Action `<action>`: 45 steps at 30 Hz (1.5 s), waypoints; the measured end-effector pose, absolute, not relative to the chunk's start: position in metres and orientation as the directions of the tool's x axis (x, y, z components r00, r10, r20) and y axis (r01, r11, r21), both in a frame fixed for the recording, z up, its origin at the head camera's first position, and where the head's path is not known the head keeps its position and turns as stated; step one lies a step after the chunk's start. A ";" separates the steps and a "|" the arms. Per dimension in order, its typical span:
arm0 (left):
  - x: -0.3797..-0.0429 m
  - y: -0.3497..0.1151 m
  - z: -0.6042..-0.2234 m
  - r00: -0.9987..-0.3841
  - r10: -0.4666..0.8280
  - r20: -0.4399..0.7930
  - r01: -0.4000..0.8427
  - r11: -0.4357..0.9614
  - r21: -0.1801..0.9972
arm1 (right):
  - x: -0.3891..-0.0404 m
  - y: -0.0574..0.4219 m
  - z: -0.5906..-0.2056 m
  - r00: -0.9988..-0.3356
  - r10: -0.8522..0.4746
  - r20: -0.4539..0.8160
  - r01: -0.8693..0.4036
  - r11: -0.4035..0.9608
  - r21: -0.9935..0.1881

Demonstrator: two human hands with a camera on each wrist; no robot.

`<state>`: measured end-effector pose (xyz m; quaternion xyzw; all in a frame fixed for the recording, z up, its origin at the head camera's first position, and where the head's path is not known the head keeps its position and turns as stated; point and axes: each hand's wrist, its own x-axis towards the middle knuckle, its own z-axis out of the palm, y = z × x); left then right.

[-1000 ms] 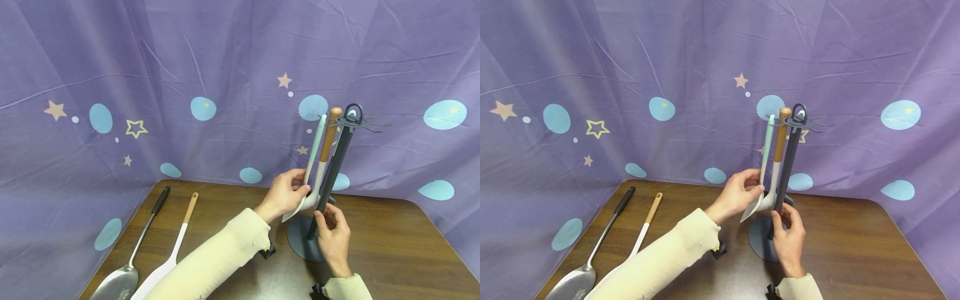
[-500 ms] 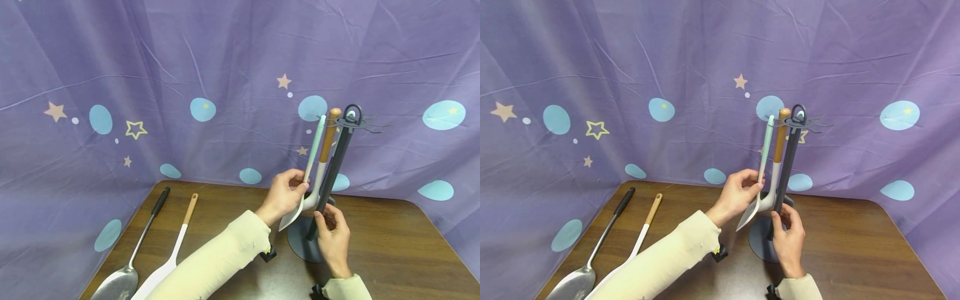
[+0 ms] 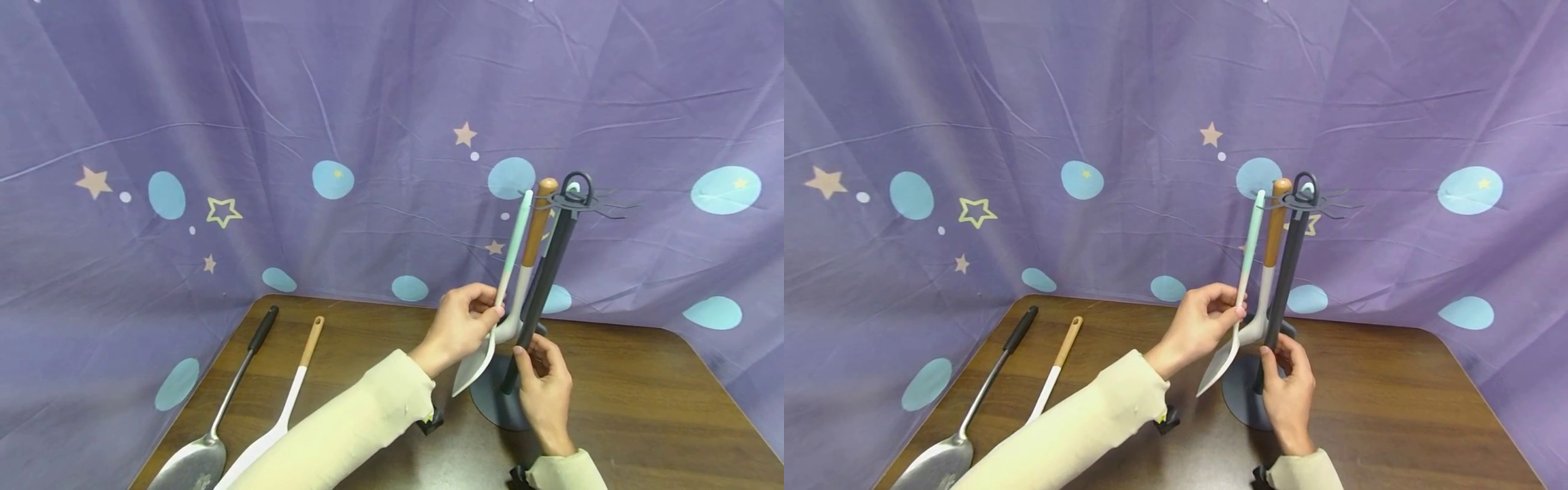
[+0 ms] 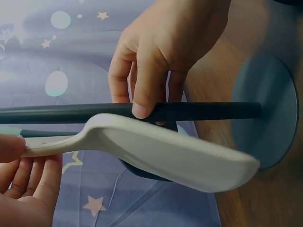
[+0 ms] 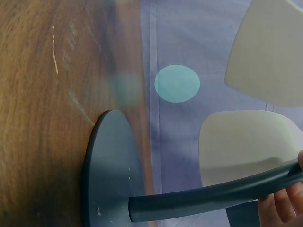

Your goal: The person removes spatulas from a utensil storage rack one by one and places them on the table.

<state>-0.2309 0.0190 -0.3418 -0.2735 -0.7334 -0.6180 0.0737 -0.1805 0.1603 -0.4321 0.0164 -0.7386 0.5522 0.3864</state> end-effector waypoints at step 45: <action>-0.175 0.011 -0.335 -0.777 0.304 0.551 0.606 0.121 0.786 | -0.197 0.173 -0.462 -0.705 0.382 0.597 -0.463 0.391 -0.796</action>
